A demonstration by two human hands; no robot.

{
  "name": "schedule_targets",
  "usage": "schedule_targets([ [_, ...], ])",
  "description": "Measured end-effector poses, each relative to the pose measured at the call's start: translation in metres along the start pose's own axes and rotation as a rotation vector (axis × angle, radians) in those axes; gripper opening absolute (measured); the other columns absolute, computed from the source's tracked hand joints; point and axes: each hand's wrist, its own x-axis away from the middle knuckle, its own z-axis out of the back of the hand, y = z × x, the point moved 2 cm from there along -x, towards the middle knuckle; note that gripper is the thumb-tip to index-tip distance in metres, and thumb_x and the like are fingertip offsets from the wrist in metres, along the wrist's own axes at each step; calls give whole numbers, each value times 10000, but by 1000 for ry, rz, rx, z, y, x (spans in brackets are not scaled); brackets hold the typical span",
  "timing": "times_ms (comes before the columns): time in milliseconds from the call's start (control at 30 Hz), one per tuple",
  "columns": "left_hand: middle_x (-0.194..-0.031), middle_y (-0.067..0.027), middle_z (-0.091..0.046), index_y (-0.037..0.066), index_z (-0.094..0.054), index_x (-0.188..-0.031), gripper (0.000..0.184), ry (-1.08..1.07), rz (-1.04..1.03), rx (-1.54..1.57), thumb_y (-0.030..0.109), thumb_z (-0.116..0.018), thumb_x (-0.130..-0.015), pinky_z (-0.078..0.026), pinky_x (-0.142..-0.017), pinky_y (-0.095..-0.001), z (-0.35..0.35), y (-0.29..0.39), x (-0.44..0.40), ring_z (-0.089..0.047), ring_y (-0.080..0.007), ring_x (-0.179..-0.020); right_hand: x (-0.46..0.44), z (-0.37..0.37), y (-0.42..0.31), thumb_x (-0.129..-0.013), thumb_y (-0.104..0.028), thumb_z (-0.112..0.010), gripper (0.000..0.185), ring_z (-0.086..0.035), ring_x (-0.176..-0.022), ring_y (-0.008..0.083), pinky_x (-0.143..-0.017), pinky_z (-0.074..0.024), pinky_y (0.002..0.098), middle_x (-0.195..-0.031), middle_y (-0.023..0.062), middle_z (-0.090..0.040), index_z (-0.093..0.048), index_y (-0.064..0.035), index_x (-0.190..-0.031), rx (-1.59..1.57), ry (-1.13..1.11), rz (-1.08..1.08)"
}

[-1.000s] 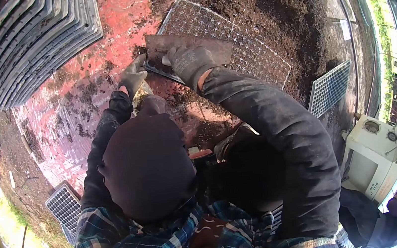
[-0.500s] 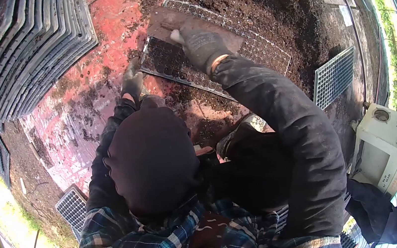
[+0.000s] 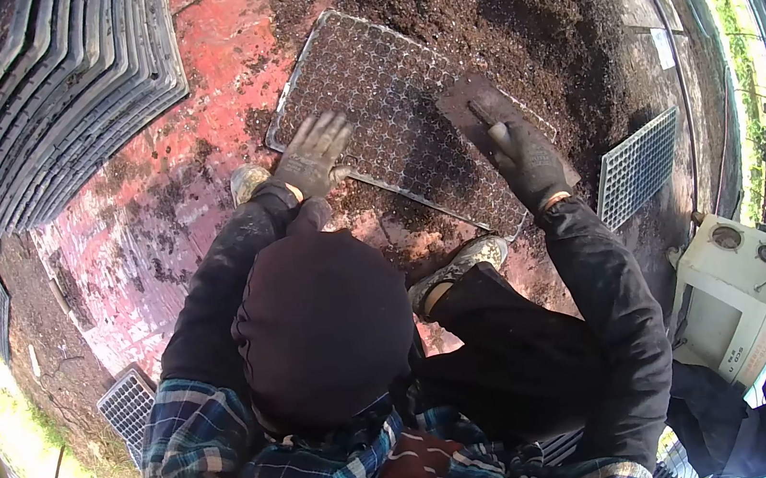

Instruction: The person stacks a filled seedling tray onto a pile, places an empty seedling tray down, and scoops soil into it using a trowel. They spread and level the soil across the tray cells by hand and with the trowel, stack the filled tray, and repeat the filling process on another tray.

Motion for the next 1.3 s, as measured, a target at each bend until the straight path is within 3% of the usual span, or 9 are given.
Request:
schedule_targets([
  [167, -1451, -146, -291, 27, -354, -1358, 606, 359, 1124, 17, 422, -434, -904, -125, -1112, -448, -6, -74, 11, -191, -335, -1365, 50, 2, 95, -833, -214, -615, 384, -583, -964, 362, -815, -449, 393, -1016, 210, -593, -488, -47, -1154, -87, 158, -183],
  [300, -1360, -162, -424, 25, -454, -1289, 525, 409, 802, 40, 372, -443, -896, -227, -1075, -443, 26, -94, 17, -324, -345, -1298, 106, -36, 218, -802, -280, -627, 452, -593, -894, 394, -761, -453, 430, -976, 241, -603, -490, 11, -1120, 55, 316, -570],
  [433, -1173, -179, -570, 51, -554, -1186, 405, 191, 753, 340, 293, -448, -879, -405, -951, -404, 11, -94, 33, -524, -336, -1101, 179, -137, 325, -732, -258, -683, 405, -611, -648, 229, -571, -488, 364, -785, 116, -618, -561, 24, -996, -680, 747, -891],
  [567, -1183, -182, -568, 53, -541, -1206, 396, 131, 733, 519, 237, -464, -864, -410, -950, -387, 10, -69, 32, -531, -313, -1113, 214, -186, 310, -759, -203, -658, 201, -534, -505, 179, -413, -439, 344, -637, 52, -545, -553, -51, -838, -893, 665, -1297],
  [733, -1194, -179, -570, 39, -528, -1222, 404, 291, 936, 829, 180, -478, -847, -408, -956, -360, -4, -78, 58, -539, -274, -1127, 225, -244, 324, -782, -219, -664, 269, -597, -655, 276, -552, -489, 393, -770, 116, -596, -567, -34, -951, -778, 410, -1297],
  [967, -1212, -179, -561, 32, -519, -1232, 411, -67, 946, 583, 163, -480, -844, -407, -958, -347, 18, -114, 102, -534, -262, -1138, 170, -151, 239, -792, -215, -656, 350, -611, -832, 345, -725, -500, 415, -905, 170, -617, -557, -9, -1057, 390, 624, -906],
  [1067, -1220, -179, -557, 28, -516, -1236, 415, -196, 910, 481, 155, -481, -843, -406, -958, -342, 30, -122, 115, -532, -258, -1143, 135, -126, 213, -815, -136, -581, 369, -566, -986, 365, -859, -450, 412, -1041, 194, -597, -532, -30, -1164, -61, 622, -500],
  [1200, -1233, -187, -545, 20, -487, -1260, 440, -80, 888, 438, 159, -475, -842, -395, -974, -346, 52, -127, 77, -517, -268, -1160, 91, -172, 185, -888, -211, -572, 383, -573, -975, 192, -849, -450, 311, -1078, 126, -605, -506, 28, -1179, -1076, 349, -700],
  [1300, -1309, -210, -468, -1, -391, -1328, 523, -114, 855, 248, 184, -445, -841, -322, -1047, -366, 68, -147, -2, -429, -306, -1242, 83, -205, 176, -873, -206, -591, 380, -579, -985, 194, -874, -444, 316, -1080, 131, -609, -528, 33, -1162, -874, 285, -501],
])
